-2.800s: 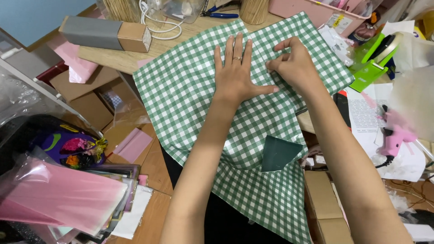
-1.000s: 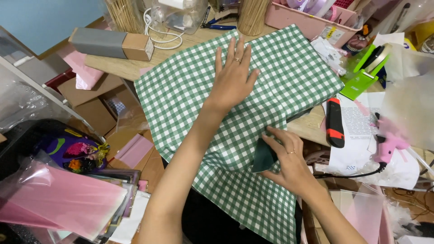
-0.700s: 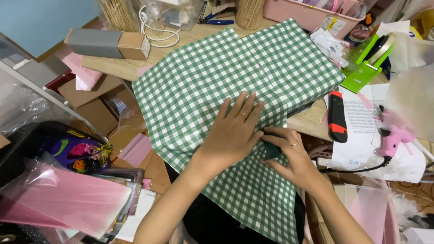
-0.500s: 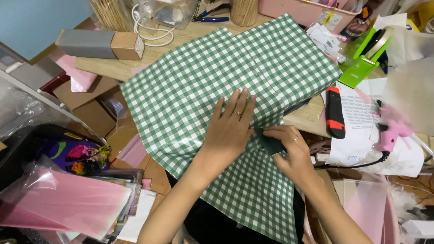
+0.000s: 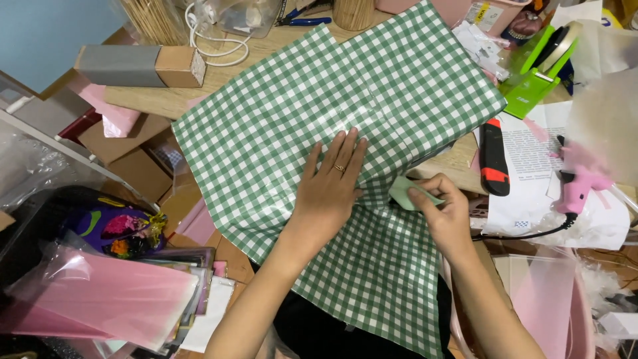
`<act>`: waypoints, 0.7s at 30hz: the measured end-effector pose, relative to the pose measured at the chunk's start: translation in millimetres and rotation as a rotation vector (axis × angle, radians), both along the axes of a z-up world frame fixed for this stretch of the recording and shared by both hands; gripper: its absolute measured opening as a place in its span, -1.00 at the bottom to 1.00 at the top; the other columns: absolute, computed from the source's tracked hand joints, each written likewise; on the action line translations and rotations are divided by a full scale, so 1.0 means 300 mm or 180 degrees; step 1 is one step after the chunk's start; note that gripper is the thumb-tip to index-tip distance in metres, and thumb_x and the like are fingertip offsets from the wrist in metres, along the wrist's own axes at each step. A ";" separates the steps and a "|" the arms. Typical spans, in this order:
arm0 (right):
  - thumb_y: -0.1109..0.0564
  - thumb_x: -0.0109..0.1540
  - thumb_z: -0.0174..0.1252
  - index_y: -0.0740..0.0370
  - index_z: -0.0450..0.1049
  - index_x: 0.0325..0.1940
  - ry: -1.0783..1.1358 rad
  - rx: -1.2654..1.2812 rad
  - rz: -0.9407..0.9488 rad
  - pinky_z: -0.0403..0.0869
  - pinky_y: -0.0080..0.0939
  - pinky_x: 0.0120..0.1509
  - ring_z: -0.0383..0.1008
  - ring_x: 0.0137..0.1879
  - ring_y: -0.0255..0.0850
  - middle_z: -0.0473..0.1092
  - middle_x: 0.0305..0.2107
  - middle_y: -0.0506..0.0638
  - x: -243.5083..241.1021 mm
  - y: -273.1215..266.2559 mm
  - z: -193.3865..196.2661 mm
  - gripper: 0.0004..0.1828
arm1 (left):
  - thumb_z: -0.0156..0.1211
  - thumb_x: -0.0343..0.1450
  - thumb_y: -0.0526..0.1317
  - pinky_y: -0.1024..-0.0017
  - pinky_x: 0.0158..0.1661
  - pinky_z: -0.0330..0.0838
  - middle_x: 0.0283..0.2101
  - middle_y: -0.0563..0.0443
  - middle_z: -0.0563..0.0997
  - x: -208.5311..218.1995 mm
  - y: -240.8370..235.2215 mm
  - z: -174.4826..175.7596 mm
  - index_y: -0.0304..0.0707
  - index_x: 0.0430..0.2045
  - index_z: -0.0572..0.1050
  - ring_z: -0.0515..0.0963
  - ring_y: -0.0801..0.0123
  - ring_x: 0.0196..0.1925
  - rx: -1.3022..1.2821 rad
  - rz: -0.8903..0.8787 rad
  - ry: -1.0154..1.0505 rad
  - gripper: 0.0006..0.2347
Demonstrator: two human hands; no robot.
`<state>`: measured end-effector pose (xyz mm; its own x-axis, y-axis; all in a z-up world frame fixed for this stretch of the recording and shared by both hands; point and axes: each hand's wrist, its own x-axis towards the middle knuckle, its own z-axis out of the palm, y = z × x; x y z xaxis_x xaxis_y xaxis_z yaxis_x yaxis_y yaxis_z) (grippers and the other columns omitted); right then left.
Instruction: The person wraps a rectangular box with green-and-white checkered paper, folds and trims the edges, and secures the seams with tape. The box is rotated to wrap each side and the ends are folded neatly.
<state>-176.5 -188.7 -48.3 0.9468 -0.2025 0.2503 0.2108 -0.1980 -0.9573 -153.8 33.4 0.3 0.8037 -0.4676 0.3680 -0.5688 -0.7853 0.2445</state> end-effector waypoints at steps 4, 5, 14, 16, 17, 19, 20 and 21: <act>0.22 0.29 0.27 0.30 0.44 -0.26 0.0053 0.0489 -0.0281 0.32 -0.34 -0.09 0.28 -0.28 -0.38 0.32 -0.50 -0.09 0.010 -0.126 -0.085 -0.87 | 0.22 0.42 -0.26 -0.09 0.45 -0.31 0.52 -0.26 0.02 0.011 0.002 0.001 -0.33 0.45 0.00 0.00 0.03 0.55 0.0041 0.0005 0.0050 -0.31; 0.22 0.30 0.27 0.29 0.44 -0.22 0.0048 0.0710 -0.0376 0.36 -0.41 -0.20 0.34 -0.33 -0.38 0.34 -0.48 -0.06 0.002 -0.148 -0.081 -0.87 | 0.23 0.41 -0.27 -0.08 0.45 -0.31 0.52 -0.25 0.03 0.010 0.001 0.004 -0.33 0.45 0.01 0.02 0.03 0.55 0.0067 0.0025 0.0060 -0.31; 0.07 0.25 0.30 0.07 0.46 -0.16 0.0446 0.0944 -0.0787 0.26 -0.52 -0.41 0.28 -0.35 -0.44 0.43 -0.32 -0.13 -0.064 -0.415 -0.068 -0.84 | 0.18 0.41 -0.38 -0.08 0.39 0.14 0.43 -0.32 0.22 0.007 -0.011 -0.011 -0.26 0.37 0.18 0.21 -0.08 0.49 0.0365 0.0157 -0.1047 -0.43; 0.13 0.28 0.26 0.17 0.48 -0.13 0.0278 0.1066 -0.0641 0.16 -0.54 -0.47 0.17 -0.42 -0.43 0.44 -0.28 -0.07 -0.067 -0.426 -0.076 -0.87 | 0.12 0.39 -0.47 -0.12 0.37 0.16 0.42 -0.39 0.21 0.020 -0.033 -0.011 -0.14 0.40 0.15 0.22 -0.17 0.48 0.0334 0.0160 -0.1065 -0.38; 0.17 0.26 0.25 0.22 0.50 -0.09 0.0263 0.1041 -0.0464 0.19 -0.47 -0.51 0.26 -0.51 -0.33 0.45 -0.22 0.01 -0.069 -0.419 -0.079 -0.84 | 0.25 0.35 -0.16 -0.11 0.35 0.16 0.41 -0.39 0.21 0.027 -0.046 -0.010 -0.06 0.39 0.18 0.20 -0.16 0.47 0.0427 0.0209 -0.1026 -0.36; 0.20 0.24 0.23 0.26 0.51 -0.06 0.0248 0.1018 -0.0284 0.22 -0.40 -0.55 0.35 -0.60 -0.23 0.46 -0.16 0.08 -0.071 -0.397 -0.069 -0.80 | 0.38 0.32 0.14 -0.11 0.34 0.16 0.39 -0.39 0.20 0.042 -0.076 -0.004 0.02 0.37 0.21 0.19 -0.14 0.47 0.0524 0.0261 -0.0987 -0.28; 0.29 0.26 0.15 0.33 0.50 -0.06 0.0081 0.1016 0.0123 0.45 -0.20 -0.27 0.47 -0.32 -0.05 0.43 -0.05 0.16 -0.071 -0.381 -0.056 -0.83 | 0.29 0.37 0.16 -0.11 0.34 0.15 0.37 -0.37 0.26 0.050 -0.092 0.002 -0.08 0.29 0.28 0.21 -0.11 0.45 0.0368 0.0246 -0.1005 -0.36; 0.39 0.28 0.06 0.40 0.48 -0.06 -0.0083 0.1009 0.0534 0.67 0.01 0.01 0.60 -0.03 0.12 0.40 0.06 0.24 -0.070 -0.365 -0.043 -0.83 | 0.21 0.42 0.18 -0.11 0.34 0.13 0.34 -0.35 0.31 0.058 -0.108 0.007 -0.18 0.21 0.36 0.23 -0.09 0.44 0.0211 0.0233 -0.1021 -0.43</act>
